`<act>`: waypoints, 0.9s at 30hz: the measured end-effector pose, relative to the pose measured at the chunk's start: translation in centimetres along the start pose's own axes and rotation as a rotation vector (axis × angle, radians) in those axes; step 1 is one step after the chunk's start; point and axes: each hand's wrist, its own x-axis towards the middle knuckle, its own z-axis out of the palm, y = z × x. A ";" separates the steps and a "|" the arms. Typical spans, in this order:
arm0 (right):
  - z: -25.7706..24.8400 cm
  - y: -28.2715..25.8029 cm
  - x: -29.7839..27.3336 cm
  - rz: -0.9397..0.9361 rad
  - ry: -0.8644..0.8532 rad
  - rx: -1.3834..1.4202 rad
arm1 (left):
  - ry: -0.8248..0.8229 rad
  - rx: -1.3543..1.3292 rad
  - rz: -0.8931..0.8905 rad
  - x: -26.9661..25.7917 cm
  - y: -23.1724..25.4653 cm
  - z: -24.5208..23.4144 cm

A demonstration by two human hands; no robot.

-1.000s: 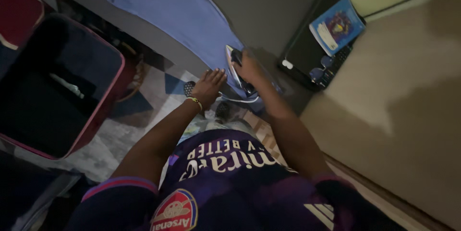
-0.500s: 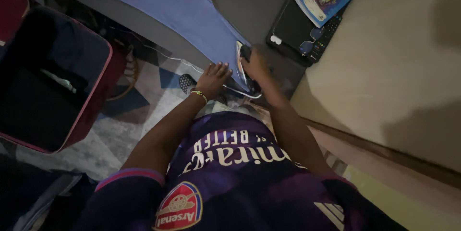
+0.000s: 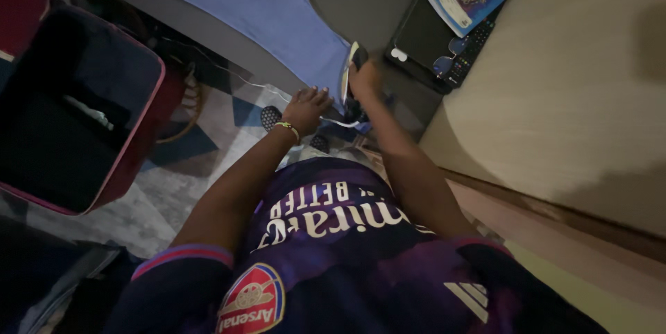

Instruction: The person irons a blue garment on a flat surface using a steam iron, then folds the garment by hand and places it into an open suitcase.

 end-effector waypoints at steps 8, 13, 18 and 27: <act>-0.1 -0.5 -1.6 -0.136 -0.017 0.229 | -0.003 -0.177 0.027 0.4 -2.1 1.6; 0.3 -0.2 -4.3 -0.086 -0.176 0.233 | 0.080 -0.048 -0.145 -1.1 -4.3 0.5; 2.5 -1.7 -1.4 -0.244 0.003 0.184 | 0.076 -0.081 -0.222 -1.9 -5.9 -1.3; 5.1 -7.2 -1.3 -0.010 -0.076 0.404 | 0.143 -0.152 -0.205 -0.8 -10.0 -2.7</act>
